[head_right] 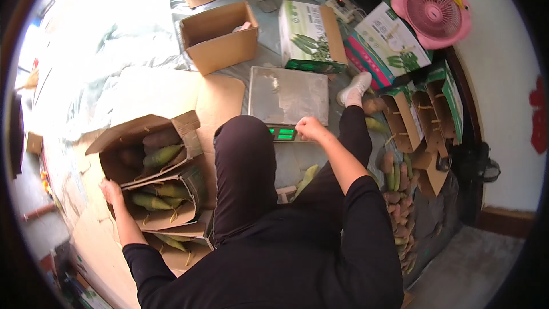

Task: Sorting large produce from a pile on the floor and weighing them into cardboard boxes using a digital scale.

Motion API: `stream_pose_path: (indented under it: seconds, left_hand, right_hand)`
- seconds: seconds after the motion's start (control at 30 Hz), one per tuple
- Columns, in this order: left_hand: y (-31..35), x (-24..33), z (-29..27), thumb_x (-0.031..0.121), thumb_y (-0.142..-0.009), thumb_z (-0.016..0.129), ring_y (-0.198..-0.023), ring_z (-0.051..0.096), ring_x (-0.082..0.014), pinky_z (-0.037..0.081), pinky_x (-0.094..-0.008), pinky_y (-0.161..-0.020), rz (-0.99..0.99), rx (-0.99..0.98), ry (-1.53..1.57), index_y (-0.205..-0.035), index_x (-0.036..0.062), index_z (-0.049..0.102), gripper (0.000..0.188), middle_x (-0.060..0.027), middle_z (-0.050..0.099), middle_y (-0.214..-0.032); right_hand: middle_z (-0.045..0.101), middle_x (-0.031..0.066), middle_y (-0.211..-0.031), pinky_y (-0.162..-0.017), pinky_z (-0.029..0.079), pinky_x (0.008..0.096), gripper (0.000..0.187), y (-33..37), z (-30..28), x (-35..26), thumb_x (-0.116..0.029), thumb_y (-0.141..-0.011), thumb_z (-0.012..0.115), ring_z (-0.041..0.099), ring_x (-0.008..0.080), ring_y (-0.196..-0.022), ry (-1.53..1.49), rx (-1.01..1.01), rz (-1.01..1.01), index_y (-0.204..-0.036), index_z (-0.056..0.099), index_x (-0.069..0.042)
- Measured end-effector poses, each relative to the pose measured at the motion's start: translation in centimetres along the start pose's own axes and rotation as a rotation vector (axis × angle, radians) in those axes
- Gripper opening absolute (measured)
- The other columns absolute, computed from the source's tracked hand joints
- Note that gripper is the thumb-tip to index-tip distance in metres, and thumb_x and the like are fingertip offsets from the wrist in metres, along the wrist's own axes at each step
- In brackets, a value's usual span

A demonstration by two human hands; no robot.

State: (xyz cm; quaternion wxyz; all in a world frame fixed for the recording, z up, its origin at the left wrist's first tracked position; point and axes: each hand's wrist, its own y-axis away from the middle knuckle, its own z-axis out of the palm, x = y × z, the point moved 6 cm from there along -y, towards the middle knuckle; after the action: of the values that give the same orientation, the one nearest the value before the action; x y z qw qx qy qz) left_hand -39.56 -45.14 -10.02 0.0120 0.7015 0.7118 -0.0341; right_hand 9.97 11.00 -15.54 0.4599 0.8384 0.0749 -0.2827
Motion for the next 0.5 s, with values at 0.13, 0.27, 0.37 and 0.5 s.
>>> stream_pose_path:
  seconds: [0.13,0.27,0.37,0.5]
  left_hand:
    - [1.1,1.2,0.2,0.029,-0.086,0.054,-0.101,0.052,-0.0367,0.043,-0.0451,-0.084,0.054,0.01,-0.082,-0.113,0.0022,0.051,0.039,-0.0206,0.054,-0.11]
    - [2.3,0.5,0.8,0.035,-0.087,0.052,-0.114,0.043,-0.0349,0.035,-0.0439,-0.096,0.031,0.021,-0.06,-0.133,0.0054,0.037,0.056,-0.0195,0.047,-0.123]
    - [3.9,3.3,1.4,0.037,-0.088,0.049,-0.12,0.04,-0.0335,0.031,-0.0441,-0.1,0.034,-0.013,-0.057,-0.131,0.01,0.041,0.052,-0.0172,0.045,-0.128]
    - [5.6,5.3,1.8,0.048,-0.086,0.047,-0.124,0.034,-0.0395,0.028,-0.0471,-0.103,0.05,-0.063,-0.128,-0.129,0.0134,0.045,0.056,-0.0112,0.045,-0.131]
  right_hand:
    - [0.063,0.0035,-0.068,-0.044,0.046,0.0285,0.012,1.3,1.6,4.6,-0.018,-0.077,0.057,0.058,0.0122,-0.054,-0.073,0.002,0.042,-0.08,0.063,-0.009]
    - [0.062,0.0029,-0.07,-0.044,0.045,0.026,0.014,1.5,4.1,4.6,-0.021,-0.078,0.059,0.057,0.011,-0.054,-0.115,-0.081,-0.033,-0.081,0.063,-0.008]
    - [0.062,0.0036,-0.071,-0.046,0.045,0.0265,0.015,2.1,3.7,4.8,-0.019,-0.079,0.058,0.057,0.0113,-0.057,-0.178,-0.07,-0.086,-0.083,0.062,-0.005]
    - [0.062,0.0041,-0.072,-0.047,0.044,0.0256,0.015,3.1,2.5,3.5,-0.018,-0.08,0.057,0.057,0.0112,-0.058,-0.242,-0.057,-0.142,-0.085,0.06,-0.004]
